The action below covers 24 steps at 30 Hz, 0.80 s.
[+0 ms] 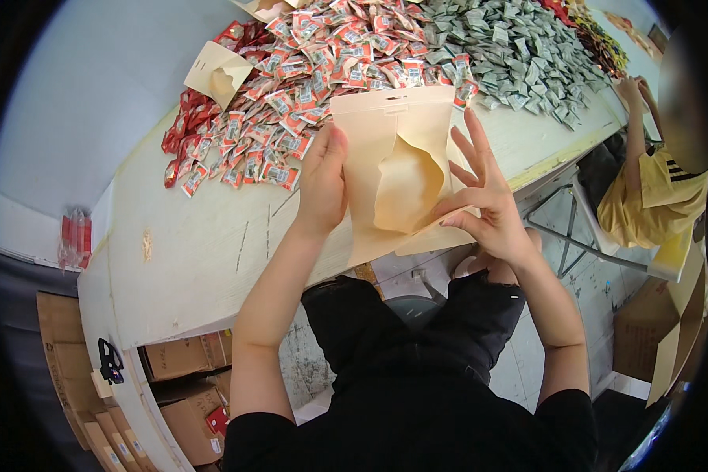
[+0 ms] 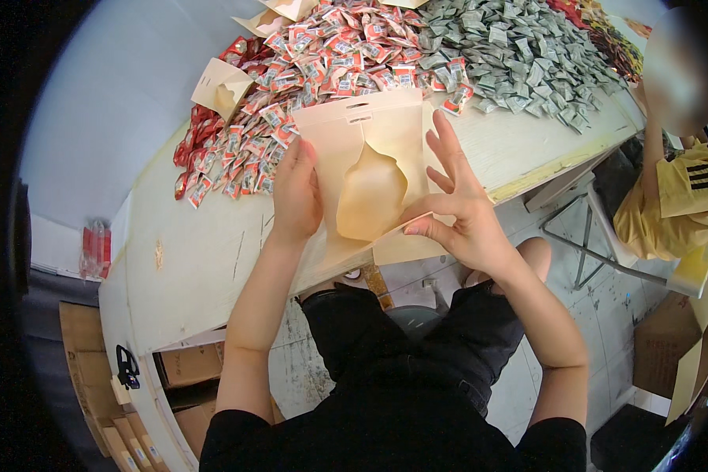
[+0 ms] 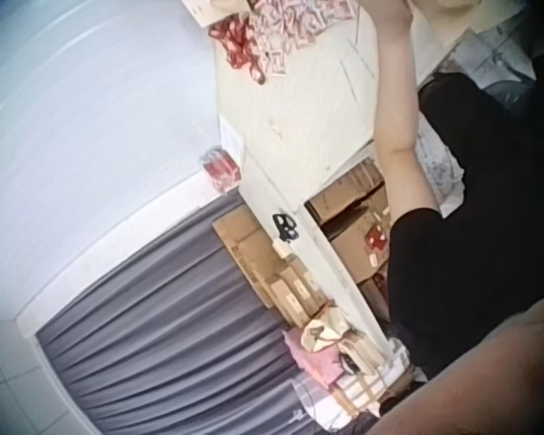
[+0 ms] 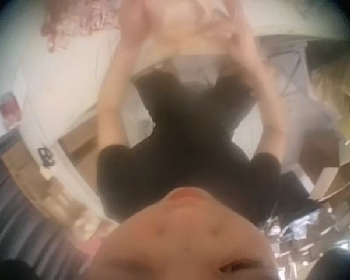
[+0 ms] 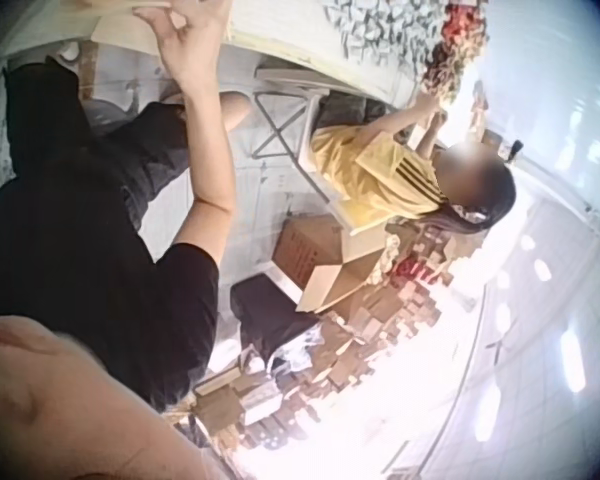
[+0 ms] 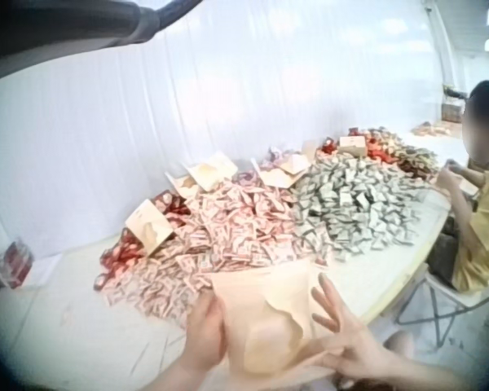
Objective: The person folds flat beige paper sheets into small pouches by hand. They then pick up small individually wrapped packets from a large pile on the table and place them inside the pouches, closing the tops. The finished pouches are set aside on the table.
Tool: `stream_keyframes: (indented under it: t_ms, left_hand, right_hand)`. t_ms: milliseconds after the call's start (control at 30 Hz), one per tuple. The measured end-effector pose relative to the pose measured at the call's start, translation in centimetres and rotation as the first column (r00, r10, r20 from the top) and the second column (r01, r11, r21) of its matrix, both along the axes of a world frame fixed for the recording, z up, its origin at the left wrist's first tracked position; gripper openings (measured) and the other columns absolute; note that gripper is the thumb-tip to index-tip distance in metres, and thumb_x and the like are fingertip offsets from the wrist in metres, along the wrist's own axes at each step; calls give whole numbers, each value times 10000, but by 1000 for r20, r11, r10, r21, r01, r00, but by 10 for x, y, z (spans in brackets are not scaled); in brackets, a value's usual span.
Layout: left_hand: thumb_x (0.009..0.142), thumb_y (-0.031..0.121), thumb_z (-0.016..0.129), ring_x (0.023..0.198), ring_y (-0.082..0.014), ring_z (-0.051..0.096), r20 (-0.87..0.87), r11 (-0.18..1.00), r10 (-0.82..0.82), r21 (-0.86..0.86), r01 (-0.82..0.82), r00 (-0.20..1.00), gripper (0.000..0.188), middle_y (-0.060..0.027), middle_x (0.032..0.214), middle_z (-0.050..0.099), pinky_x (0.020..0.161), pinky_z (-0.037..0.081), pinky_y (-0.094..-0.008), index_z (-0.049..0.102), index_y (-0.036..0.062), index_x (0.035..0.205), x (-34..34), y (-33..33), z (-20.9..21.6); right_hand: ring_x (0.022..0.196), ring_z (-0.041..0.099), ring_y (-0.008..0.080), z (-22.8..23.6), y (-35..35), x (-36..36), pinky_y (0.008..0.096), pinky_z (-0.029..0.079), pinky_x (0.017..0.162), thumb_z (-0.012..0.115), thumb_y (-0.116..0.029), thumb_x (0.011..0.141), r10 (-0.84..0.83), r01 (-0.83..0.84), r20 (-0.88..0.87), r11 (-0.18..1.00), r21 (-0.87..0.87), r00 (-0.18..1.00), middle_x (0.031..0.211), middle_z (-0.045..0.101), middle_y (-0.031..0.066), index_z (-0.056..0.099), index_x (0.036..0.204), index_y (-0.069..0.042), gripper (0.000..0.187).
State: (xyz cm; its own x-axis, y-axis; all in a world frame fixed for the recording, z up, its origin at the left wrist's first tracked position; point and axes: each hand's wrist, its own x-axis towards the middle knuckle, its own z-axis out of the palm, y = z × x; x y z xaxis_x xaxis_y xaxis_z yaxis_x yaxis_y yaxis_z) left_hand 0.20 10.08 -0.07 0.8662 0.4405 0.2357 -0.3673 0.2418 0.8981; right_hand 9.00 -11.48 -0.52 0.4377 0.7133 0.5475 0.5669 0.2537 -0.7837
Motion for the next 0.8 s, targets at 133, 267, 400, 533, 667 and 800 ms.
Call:
stream_keyframes:
  t_ms: [133, 267, 400, 533, 667, 800]
  left_hand:
    - [1001, 154, 404, 1145, -176, 532, 36, 958, 12, 286, -21, 999, 363, -106, 1270, 525, 950, 447, -317, 372, 12, 1334, -14, -4, -10]
    - [1001, 139, 418, 1067, -145, 555, 91, 991, -9, 137, -3, 996, 304, -105, 1190, 563, 893, 463, -287, 397, 17, 1279, -22, -11, -16]
    - [993, 143, 432, 1135, -171, 526, 125, 992, -84, -86, 95, 989, 343, -113, 1247, 524, 935, 449, -319, 372, 21, 1308, -29, -18, -10]
    - [996, 181, 433, 1176, -194, 510, 113, 996, -94, 17, 93, 989, 426, -125, 1302, 491, 985, 416, -338, 306, 32, 1375, -31, -24, -16]
    - [872, 360, 631, 1233, -239, 457, 142, 982, -40, 188, 13, 989, 726, -155, 1361, 419, 1017, 384, -380, 263, 33, 1405, -37, -24, -15]
    - [642, 397, 840, 1256, -296, 421, 413, 961, -70, 271, -49, 908, 958, -191, 1376, 367, 1020, 371, -406, 348, 16, 1370, -47, -52, -3]
  right_hand:
    - [1397, 151, 466, -3, 6, 3, 591, 301, 1053, 785, -260, 729, 95, -94, 4, 977, 191, 995, 1553, 18, 204, 738, 809, -138, 154]
    - [1382, 168, 496, -1, 4, 2, 601, 288, 1049, 758, -318, 754, 112, -127, 74, 962, 241, 991, 1546, 1, 234, 744, 812, -137, 191]
    - [1371, 194, 505, 5, -1, -4, 594, 292, 1045, 713, -345, 799, 105, -132, 119, 958, 254, 987, 1536, 4, 264, 743, 819, -123, 224]
    - [1353, 244, 506, 7, 5, -13, 581, 328, 1027, 678, -344, 830, 152, -149, 21, 919, 366, 988, 1523, 23, 293, 741, 822, -104, 247]
    - [1319, 314, 496, 10, 0, -10, 574, 371, 1000, 674, -335, 838, 77, -91, 51, 906, 413, 996, 1515, 55, 301, 740, 831, -94, 250]
    - [1286, 367, 482, 8, -5, -8, 571, 390, 992, 676, -334, 838, 23, -66, 100, 894, 443, 995, 1509, 82, 296, 737, 862, -107, 236]
